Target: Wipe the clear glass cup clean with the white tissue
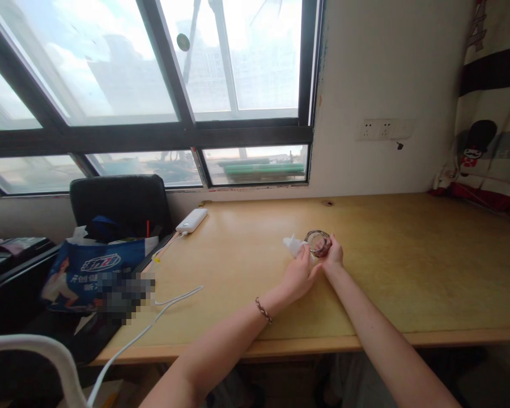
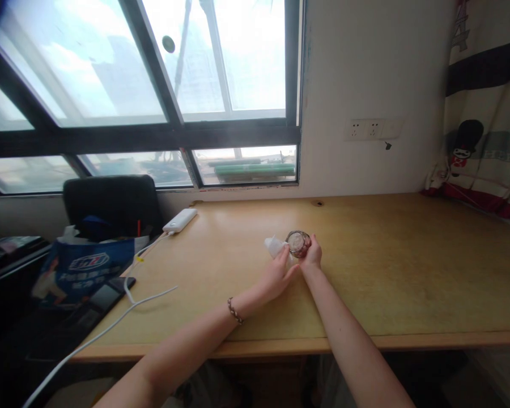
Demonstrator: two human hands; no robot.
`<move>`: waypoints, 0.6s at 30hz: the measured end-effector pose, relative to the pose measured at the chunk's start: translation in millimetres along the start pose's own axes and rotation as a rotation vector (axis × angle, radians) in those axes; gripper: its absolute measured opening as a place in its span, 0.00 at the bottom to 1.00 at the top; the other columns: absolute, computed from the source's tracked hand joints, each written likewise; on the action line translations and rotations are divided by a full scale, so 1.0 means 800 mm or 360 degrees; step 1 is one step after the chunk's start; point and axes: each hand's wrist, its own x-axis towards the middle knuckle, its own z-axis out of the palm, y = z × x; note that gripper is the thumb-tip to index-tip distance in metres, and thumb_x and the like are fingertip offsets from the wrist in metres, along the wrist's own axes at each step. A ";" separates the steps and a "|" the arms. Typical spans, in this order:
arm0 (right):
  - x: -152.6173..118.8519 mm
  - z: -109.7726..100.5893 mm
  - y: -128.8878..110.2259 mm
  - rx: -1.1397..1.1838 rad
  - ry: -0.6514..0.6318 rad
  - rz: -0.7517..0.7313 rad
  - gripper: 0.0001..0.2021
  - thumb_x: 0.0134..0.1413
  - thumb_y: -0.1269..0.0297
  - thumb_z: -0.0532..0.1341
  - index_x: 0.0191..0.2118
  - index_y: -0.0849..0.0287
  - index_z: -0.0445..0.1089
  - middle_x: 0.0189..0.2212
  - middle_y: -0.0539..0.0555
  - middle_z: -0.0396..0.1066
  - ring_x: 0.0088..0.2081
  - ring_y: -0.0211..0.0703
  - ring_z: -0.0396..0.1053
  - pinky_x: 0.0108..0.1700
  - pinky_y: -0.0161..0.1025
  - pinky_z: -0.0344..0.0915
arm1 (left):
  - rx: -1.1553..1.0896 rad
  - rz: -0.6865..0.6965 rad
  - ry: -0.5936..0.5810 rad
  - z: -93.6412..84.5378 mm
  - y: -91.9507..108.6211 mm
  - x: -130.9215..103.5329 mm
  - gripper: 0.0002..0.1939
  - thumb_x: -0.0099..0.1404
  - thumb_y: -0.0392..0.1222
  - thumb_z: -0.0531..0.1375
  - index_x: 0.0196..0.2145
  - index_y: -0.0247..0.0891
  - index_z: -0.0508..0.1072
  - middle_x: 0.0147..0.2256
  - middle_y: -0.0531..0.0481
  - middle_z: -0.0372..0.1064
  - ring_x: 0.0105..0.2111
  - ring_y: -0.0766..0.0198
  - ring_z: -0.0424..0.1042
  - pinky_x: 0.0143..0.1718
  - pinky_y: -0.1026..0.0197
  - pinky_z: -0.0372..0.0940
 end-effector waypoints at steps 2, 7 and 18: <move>0.000 -0.001 -0.001 -0.0012 0.0025 0.0020 0.14 0.53 0.60 0.49 0.23 0.60 0.64 0.17 0.50 0.69 0.21 0.39 0.68 0.27 0.36 0.67 | 0.0029 -0.0055 -0.0012 0.004 0.007 -0.002 0.32 0.62 0.51 0.46 0.57 0.30 0.43 0.56 0.32 0.47 0.55 0.51 0.50 0.51 0.50 0.56; 0.005 -0.003 0.001 0.0047 0.0007 0.0042 0.14 0.53 0.61 0.49 0.20 0.58 0.61 0.12 0.47 0.64 0.16 0.36 0.64 0.22 0.34 0.65 | 0.0100 -0.0070 0.0003 0.004 0.016 -0.004 0.33 0.61 0.51 0.46 0.57 0.28 0.42 0.56 0.30 0.44 0.56 0.48 0.48 0.50 0.49 0.56; 0.032 -0.024 0.010 -0.0010 -0.0037 -0.0145 0.14 0.51 0.59 0.52 0.19 0.58 0.60 0.10 0.45 0.62 0.15 0.36 0.63 0.20 0.33 0.63 | 0.0198 0.0195 0.0007 -0.004 0.042 -0.011 0.28 0.62 0.47 0.46 0.55 0.28 0.48 0.56 0.33 0.47 0.57 0.50 0.46 0.54 0.48 0.51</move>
